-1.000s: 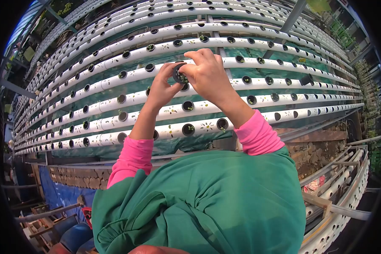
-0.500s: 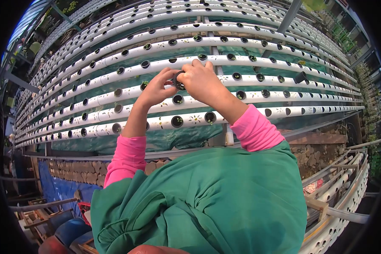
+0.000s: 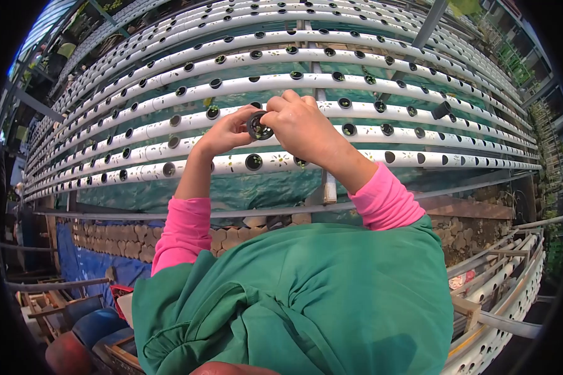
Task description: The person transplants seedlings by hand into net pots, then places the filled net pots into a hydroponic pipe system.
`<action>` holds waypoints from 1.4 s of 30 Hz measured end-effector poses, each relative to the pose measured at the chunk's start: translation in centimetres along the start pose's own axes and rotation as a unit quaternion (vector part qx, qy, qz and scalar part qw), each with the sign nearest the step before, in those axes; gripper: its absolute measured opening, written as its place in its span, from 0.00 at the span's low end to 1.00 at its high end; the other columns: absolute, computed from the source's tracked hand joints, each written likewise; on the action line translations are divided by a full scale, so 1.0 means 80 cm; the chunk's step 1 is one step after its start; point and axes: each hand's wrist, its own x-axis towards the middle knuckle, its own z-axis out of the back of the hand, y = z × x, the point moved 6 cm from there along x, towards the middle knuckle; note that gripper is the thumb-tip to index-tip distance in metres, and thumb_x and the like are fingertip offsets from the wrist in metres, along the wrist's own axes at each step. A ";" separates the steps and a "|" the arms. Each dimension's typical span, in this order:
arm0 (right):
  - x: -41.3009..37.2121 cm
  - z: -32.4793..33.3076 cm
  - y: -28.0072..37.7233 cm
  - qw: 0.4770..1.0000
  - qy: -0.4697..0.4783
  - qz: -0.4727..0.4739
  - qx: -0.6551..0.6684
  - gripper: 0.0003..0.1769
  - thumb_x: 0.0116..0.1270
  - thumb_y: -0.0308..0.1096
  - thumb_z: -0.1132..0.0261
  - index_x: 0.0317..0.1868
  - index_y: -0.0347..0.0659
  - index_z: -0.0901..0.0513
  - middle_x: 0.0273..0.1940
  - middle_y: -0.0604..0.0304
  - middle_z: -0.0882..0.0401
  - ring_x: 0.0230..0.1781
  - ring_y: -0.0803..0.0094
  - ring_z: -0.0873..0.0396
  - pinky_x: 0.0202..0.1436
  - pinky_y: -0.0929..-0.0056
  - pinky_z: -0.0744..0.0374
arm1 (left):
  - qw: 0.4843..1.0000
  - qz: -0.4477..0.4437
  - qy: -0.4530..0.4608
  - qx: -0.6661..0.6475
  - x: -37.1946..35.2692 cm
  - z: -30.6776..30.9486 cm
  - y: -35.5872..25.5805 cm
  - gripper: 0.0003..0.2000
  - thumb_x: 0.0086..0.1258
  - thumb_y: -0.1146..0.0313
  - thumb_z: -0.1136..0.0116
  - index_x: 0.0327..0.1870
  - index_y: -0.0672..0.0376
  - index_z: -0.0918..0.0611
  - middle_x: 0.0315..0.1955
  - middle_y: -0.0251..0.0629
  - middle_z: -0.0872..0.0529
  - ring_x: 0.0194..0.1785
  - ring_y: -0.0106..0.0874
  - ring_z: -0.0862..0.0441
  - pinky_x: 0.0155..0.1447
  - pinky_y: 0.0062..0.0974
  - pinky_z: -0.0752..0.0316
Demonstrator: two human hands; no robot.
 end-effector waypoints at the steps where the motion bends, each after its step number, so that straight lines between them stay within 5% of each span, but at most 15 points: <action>1: -0.004 0.004 0.005 1.000 -0.017 0.004 0.003 0.08 0.57 0.25 0.39 0.36 0.44 0.15 0.40 0.61 0.22 0.45 0.62 0.25 0.45 0.59 0.26 | 1.000 0.002 -0.001 -0.001 -0.002 -0.001 0.003 0.25 0.58 0.79 0.42 0.60 0.60 0.25 0.49 0.29 0.29 0.51 0.21 0.27 0.54 0.21 0.29; 9: -0.013 0.018 0.011 0.997 -0.059 -0.023 0.053 0.06 0.57 0.26 0.37 0.35 0.43 0.15 0.39 0.59 0.22 0.43 0.59 0.25 0.45 0.60 0.26 | 0.999 0.012 0.034 -0.036 -0.010 -0.003 0.004 0.27 0.56 0.77 0.38 0.61 0.59 0.26 0.53 0.31 0.25 0.53 0.22 0.26 0.59 0.23 0.30; 17: 0.025 -0.010 0.033 0.999 0.033 -0.031 -0.012 0.07 0.58 0.25 0.40 0.34 0.41 0.16 0.43 0.60 0.23 0.45 0.59 0.26 0.44 0.59 0.25 | 0.993 0.043 0.080 -0.080 -0.014 0.028 0.012 0.27 0.56 0.77 0.39 0.61 0.61 0.27 0.47 0.29 0.22 0.51 0.21 0.26 0.58 0.23 0.30; 23: 0.055 -0.005 0.069 0.998 0.047 0.032 0.001 0.10 0.55 0.21 0.42 0.35 0.42 0.16 0.44 0.64 0.23 0.45 0.62 0.27 0.41 0.61 0.27 | 0.999 0.018 0.047 0.003 -0.044 0.073 0.014 0.26 0.55 0.74 0.39 0.59 0.58 0.25 0.49 0.32 0.22 0.51 0.25 0.24 0.61 0.29 0.29; 27: 0.065 -0.028 0.095 0.989 0.136 0.053 -0.026 0.08 0.56 0.23 0.41 0.35 0.41 0.17 0.42 0.64 0.23 0.43 0.63 0.26 0.42 0.62 0.25 | 0.993 -0.022 0.052 0.103 -0.061 0.094 0.003 0.25 0.54 0.75 0.40 0.58 0.56 0.23 0.51 0.33 0.26 0.56 0.30 0.24 0.65 0.33 0.30; 40: 0.095 -0.081 0.123 0.972 0.204 0.050 -0.103 0.07 0.55 0.23 0.40 0.35 0.36 0.20 0.37 0.58 0.25 0.31 0.63 0.22 0.33 0.65 0.23 | 0.989 -0.051 0.053 0.132 -0.082 0.118 -0.007 0.24 0.55 0.76 0.39 0.57 0.58 0.22 0.50 0.33 0.25 0.54 0.27 0.24 0.62 0.29 0.29; 42: 0.094 -0.088 0.123 0.969 0.212 0.050 -0.113 0.05 0.56 0.26 0.40 0.31 0.35 0.19 0.36 0.55 0.24 0.31 0.62 0.20 0.31 0.64 0.21 | 0.989 -0.045 0.062 0.128 -0.082 0.118 -0.001 0.26 0.55 0.74 0.38 0.60 0.52 0.23 0.49 0.34 0.24 0.56 0.32 0.24 0.65 0.36 0.30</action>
